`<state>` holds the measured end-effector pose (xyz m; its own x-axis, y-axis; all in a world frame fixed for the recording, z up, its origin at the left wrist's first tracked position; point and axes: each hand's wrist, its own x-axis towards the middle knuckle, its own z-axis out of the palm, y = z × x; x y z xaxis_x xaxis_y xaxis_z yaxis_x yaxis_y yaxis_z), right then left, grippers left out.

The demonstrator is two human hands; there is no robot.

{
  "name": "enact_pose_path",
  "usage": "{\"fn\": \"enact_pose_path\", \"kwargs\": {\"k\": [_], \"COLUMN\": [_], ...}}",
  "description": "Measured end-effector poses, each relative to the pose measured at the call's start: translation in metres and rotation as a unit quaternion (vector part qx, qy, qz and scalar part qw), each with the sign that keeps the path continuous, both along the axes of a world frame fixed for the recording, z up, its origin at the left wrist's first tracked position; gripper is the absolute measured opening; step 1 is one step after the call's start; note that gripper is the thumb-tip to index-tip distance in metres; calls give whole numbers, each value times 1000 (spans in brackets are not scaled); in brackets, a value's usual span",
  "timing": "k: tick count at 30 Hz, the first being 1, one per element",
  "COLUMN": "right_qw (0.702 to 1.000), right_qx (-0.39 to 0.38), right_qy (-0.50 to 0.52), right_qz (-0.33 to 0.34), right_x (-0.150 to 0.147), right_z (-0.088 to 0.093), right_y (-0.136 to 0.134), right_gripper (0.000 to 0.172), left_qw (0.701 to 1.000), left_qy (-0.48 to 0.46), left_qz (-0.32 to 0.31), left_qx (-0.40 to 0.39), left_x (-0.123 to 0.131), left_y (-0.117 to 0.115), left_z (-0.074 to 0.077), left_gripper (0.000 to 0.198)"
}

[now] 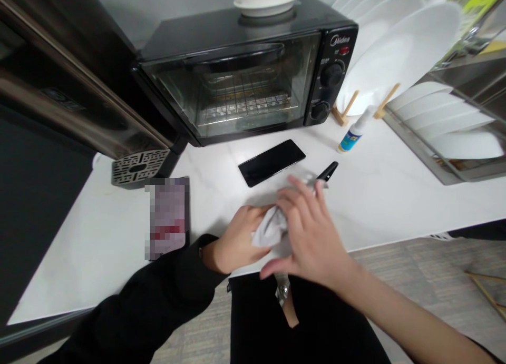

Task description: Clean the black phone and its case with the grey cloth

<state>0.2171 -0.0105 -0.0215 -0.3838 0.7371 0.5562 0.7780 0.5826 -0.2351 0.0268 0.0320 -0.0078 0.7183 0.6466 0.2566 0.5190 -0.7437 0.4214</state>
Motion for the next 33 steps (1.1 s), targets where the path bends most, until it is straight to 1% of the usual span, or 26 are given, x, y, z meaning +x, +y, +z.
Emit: {"fn": "enact_pose_path", "kwargs": {"k": [1, 2, 3, 4, 5, 7, 8, 9, 10, 12, 14, 16, 17, 18, 19, 20, 21, 23, 25, 27, 29, 31, 32, 33], "right_qw": [1000, 999, 999, 999, 999, 998, 995, 993, 992, 993, 996, 1000, 1000, 999, 998, 999, 999, 997, 994, 995, 998, 1000, 1000, 999], "right_qx": [-1, 3, 5, 5, 2, 1, 0, -2, -3, -3, 0, -8, 0, 7, 15, 21, 22, 17, 8, 0, -6, -11, -9, -7], "right_qy": [-9, -17, -26, -31, -38, -22, -18, -11, -4, 8, 5, -19, -26, -35, -42, -45, -50, -38, -17, 8, 22, 12, 4, -5], "right_qz": [22, 37, 41, 31, 13, -67, -98, -118, -129, -121, -85, -11, 13, 30, 32, 20, 0, -71, -112, -104, -57, 4, 23, 35], "right_x": [-10, -15, -12, -4, 10, 43, 57, 66, 70, 57, 27, -1, -8, -9, -4, 6, 20, 47, 60, 49, 20, -8, -16, -18], "right_z": [0, -1, 0, 0, 1, 3, 5, 6, 6, 6, 4, 2, 1, 0, 0, 0, 0, 2, 4, 4, 3, 0, 0, -1], "right_y": [-8, -12, -11, -6, 3, 25, 35, 42, 45, 37, 15, -7, -13, -15, -12, -4, 6, 28, 41, 36, 16, -6, -13, -17], "right_gripper": [105, 105, 103, 99, 94, 87, 86, 87, 88, 94, 99, 100, 101, 99, 97, 94, 89, 86, 87, 92, 98, 102, 102, 101], "left_qw": [1000, 1000, 999, 999, 1000, 1000, 1000, 999, 999, 1000, 1000, 1000, 1000, 999, 999, 999, 999, 999, 999, 999, 999, 999, 999, 998], "left_qy": [-11, -25, -35, -35, -25, 11, 26, 33, 31, 20, 13, 13, 15, 18, 23, 30, 39, 52, 50, 44, 32, -7, -29, -42], "left_qz": [2, 4, 5, 1, -4, -4, -5, -5, -4, -4, -5, -14, -19, -23, -23, -17, -9, 5, 12, 6, -2, -11, -13, -13], "left_qx": [-7, -13, -15, -13, -8, 5, 9, 10, 9, 12, 11, -5, -20, -33, -39, -36, -30, -7, 4, -4, -19, -32, -38, -44], "left_x": [-3, -5, -6, -5, -3, 4, 7, 10, 12, 12, 8, 2, 0, -1, -1, 0, 3, 8, 13, 13, 7, 0, -2, -4], "left_y": [0, 0, 0, 0, 1, 1, 1, 1, 1, 1, 1, 1, 0, 0, 0, 0, 0, -1, -1, -1, -2, -2, -3, -3], "left_z": [0, 0, 1, 2, 3, 4, 5, 6, 6, 5, 4, 3, 3, 3, 3, 4, 5, 7, 7, 6, 4, 1, 1, 1], "left_gripper": [16, 19, 21, 21, 20, 18, 22, 26, 30, 30, 21, 8, 6, 8, 10, 9, 7, 14, 21, 19, 11, 13, 15, 16]}}
